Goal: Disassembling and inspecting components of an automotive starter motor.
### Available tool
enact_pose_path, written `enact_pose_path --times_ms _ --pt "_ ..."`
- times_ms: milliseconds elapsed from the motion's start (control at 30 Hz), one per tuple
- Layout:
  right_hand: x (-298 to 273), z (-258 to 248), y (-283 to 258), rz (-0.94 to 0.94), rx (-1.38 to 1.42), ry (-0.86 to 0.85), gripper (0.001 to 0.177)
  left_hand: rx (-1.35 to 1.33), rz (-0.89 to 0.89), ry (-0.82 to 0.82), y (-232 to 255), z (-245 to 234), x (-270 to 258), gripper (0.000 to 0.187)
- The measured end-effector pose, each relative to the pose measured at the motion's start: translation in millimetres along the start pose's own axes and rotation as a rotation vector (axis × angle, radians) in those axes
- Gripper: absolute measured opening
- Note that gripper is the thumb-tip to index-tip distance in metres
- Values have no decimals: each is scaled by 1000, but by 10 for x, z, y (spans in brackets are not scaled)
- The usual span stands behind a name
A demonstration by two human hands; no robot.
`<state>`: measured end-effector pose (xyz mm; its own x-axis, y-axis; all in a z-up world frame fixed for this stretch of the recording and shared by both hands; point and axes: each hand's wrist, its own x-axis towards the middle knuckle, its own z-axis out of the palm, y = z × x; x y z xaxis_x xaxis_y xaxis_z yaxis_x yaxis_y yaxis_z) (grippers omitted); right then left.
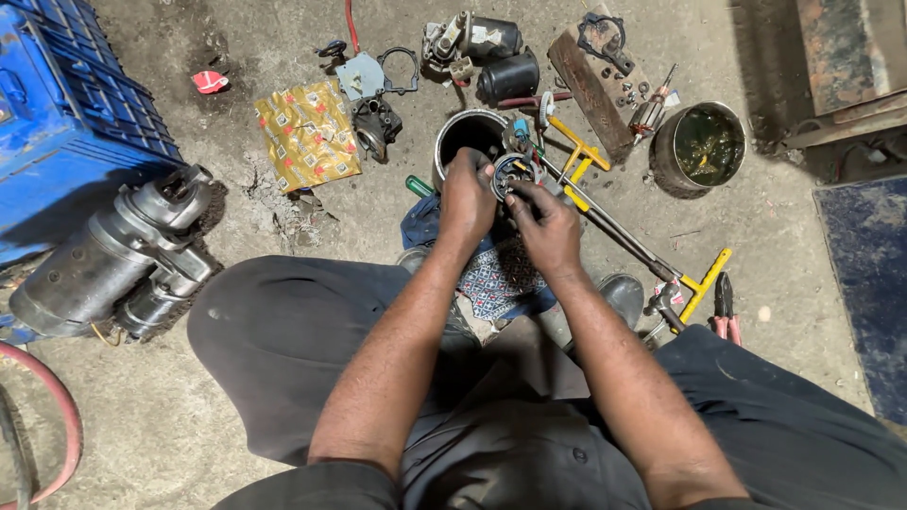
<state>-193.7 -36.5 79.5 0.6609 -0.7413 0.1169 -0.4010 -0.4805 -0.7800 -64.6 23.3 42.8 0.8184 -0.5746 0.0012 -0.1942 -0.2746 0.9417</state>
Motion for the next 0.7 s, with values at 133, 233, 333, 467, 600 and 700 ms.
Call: enact_pose_path --times_ms 133,233,333,467,600,700 --pt "-20 7 43 -25 34 16 21 -5 -25 -10 -1 -1 -3 11" --pt "-53 35 157 41 19 12 23 -3 -7 6 0 -2 -1 10" --pt "-89 36 196 -21 60 0 20 5 -7 9 16 -5 -1 11" --pt "-125 21 165 -170 26 47 21 4 6 13 1 -2 -3 12" --pt "-137 21 201 -264 -86 64 20 -6 33 25 -26 5 -1 10" --pt "-121 24 221 -262 -99 31 19 -7 10 14 -7 -14 3 10"
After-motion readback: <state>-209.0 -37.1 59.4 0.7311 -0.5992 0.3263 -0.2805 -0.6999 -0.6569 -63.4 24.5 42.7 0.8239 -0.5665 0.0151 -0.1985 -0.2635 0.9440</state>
